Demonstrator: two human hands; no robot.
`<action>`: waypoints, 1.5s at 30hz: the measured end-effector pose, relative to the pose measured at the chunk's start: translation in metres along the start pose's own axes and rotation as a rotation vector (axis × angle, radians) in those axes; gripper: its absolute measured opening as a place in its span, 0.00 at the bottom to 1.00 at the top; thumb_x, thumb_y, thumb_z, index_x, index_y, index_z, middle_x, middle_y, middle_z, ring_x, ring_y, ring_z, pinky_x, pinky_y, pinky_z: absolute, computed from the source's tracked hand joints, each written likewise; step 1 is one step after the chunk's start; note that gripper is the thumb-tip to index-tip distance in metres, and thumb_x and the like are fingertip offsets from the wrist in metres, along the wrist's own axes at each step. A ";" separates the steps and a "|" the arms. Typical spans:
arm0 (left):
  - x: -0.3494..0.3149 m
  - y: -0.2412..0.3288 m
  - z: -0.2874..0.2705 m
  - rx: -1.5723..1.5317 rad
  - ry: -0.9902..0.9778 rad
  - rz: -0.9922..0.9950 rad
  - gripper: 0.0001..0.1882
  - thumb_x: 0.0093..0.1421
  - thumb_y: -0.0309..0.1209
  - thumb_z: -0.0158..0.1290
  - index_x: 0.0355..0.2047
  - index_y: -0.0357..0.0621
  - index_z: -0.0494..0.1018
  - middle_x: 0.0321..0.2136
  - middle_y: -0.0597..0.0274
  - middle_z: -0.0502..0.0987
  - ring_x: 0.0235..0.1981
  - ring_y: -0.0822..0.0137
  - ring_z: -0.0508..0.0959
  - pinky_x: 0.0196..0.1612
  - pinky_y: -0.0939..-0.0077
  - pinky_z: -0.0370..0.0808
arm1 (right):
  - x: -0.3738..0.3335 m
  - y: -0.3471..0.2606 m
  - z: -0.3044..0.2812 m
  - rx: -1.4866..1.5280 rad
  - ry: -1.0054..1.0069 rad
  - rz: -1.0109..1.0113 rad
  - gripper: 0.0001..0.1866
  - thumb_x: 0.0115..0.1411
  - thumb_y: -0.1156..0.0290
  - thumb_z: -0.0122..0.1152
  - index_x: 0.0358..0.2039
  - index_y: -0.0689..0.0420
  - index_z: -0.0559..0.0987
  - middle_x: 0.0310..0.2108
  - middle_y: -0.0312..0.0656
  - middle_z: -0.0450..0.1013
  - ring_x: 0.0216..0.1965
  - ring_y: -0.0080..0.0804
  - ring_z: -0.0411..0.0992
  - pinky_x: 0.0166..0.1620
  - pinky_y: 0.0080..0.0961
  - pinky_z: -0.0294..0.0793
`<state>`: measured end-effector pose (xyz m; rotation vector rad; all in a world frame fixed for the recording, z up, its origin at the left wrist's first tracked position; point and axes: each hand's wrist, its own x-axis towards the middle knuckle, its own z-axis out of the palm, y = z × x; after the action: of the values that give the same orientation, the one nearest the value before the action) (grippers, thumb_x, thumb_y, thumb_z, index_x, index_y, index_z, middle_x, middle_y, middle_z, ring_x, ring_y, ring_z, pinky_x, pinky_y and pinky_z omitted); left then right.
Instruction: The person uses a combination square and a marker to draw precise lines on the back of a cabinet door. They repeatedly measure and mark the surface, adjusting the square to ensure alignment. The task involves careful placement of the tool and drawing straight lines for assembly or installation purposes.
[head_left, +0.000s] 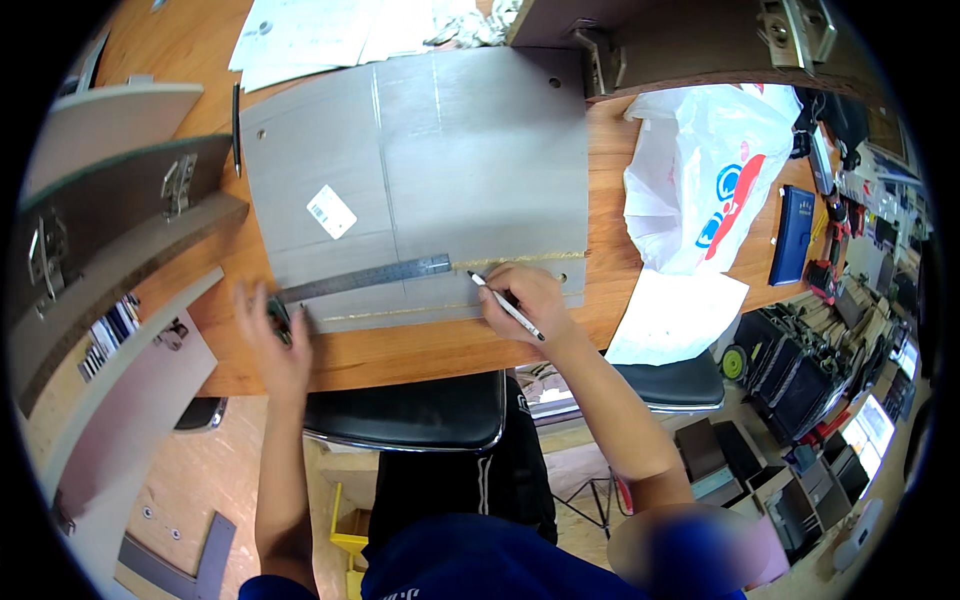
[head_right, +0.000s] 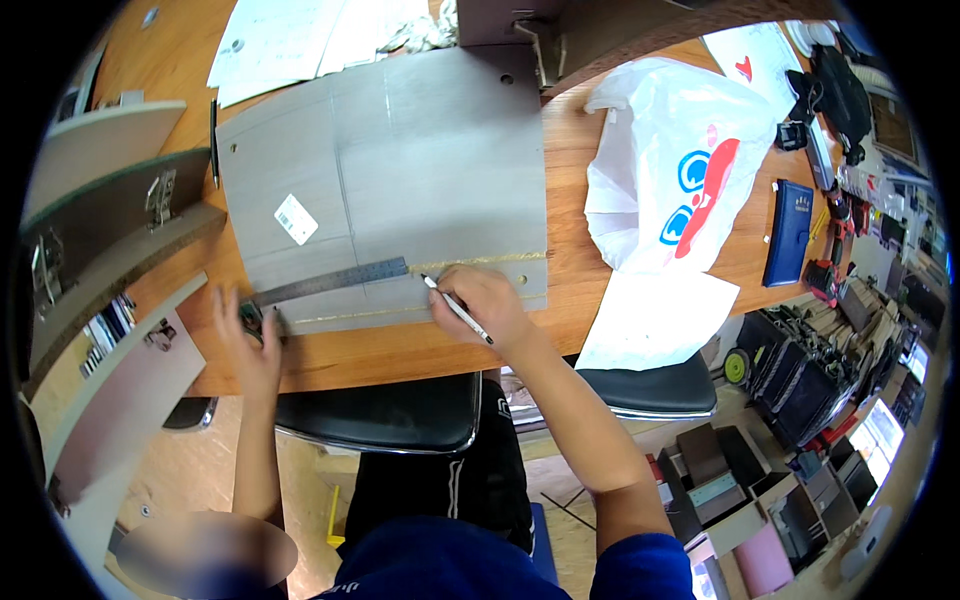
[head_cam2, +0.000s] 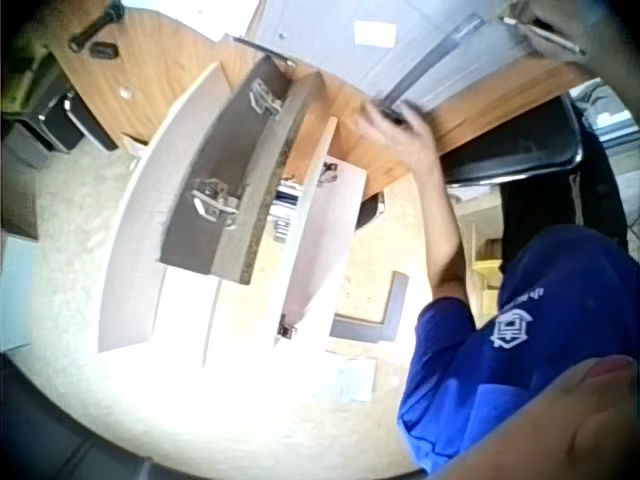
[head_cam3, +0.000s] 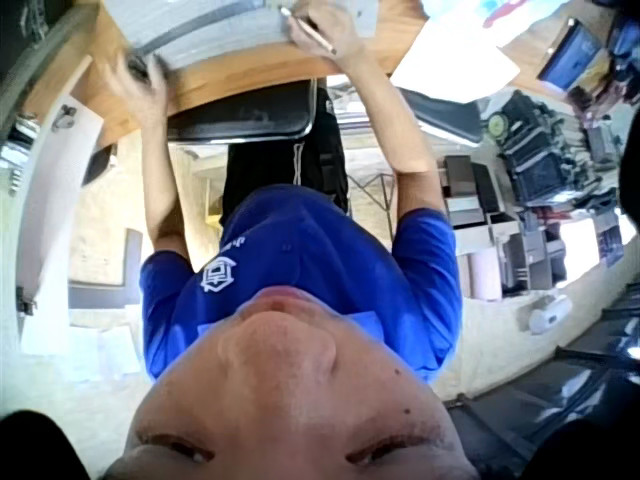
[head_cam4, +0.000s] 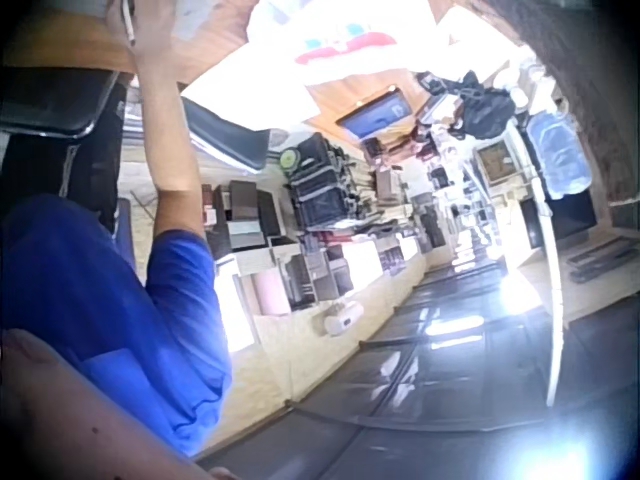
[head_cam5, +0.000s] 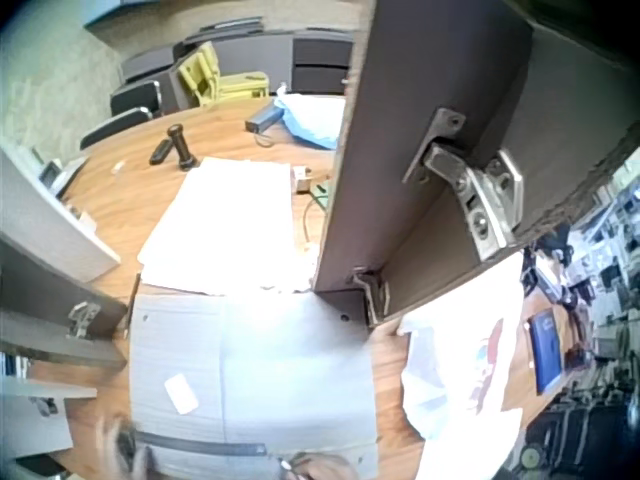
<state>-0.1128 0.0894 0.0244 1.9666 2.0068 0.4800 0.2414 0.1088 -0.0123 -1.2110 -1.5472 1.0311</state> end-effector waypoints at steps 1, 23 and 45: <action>-0.010 -0.024 -0.008 0.063 0.002 -0.080 0.35 0.62 0.26 0.61 0.68 0.34 0.62 0.73 0.35 0.53 0.72 0.38 0.58 0.72 0.53 0.58 | -0.002 0.002 0.000 0.000 -0.010 -0.004 0.09 0.55 0.81 0.67 0.27 0.57 0.74 0.21 0.42 0.73 0.19 0.39 0.72 0.23 0.31 0.69; -0.033 -0.041 -0.041 -0.308 -0.501 -0.539 0.18 0.61 0.39 0.66 0.31 0.38 0.72 0.23 0.54 0.80 0.26 0.64 0.81 0.31 0.67 0.76 | -0.010 0.004 0.000 -0.102 0.032 0.029 0.07 0.58 0.80 0.66 0.32 0.59 0.75 0.26 0.45 0.77 0.23 0.40 0.76 0.28 0.31 0.74; -0.129 0.125 0.081 -0.951 -0.704 -0.750 0.14 0.73 0.37 0.53 0.42 0.34 0.73 0.28 0.59 0.81 0.31 0.68 0.86 0.29 0.76 0.80 | -0.061 -0.025 0.024 -0.383 -0.215 -0.112 0.24 0.57 0.72 0.69 0.55 0.56 0.77 0.62 0.45 0.72 0.67 0.51 0.65 0.67 0.58 0.63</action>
<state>0.0384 -0.0354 0.0018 0.6078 1.4475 0.3599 0.2195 0.0420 -0.0036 -1.2801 -2.0249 0.8348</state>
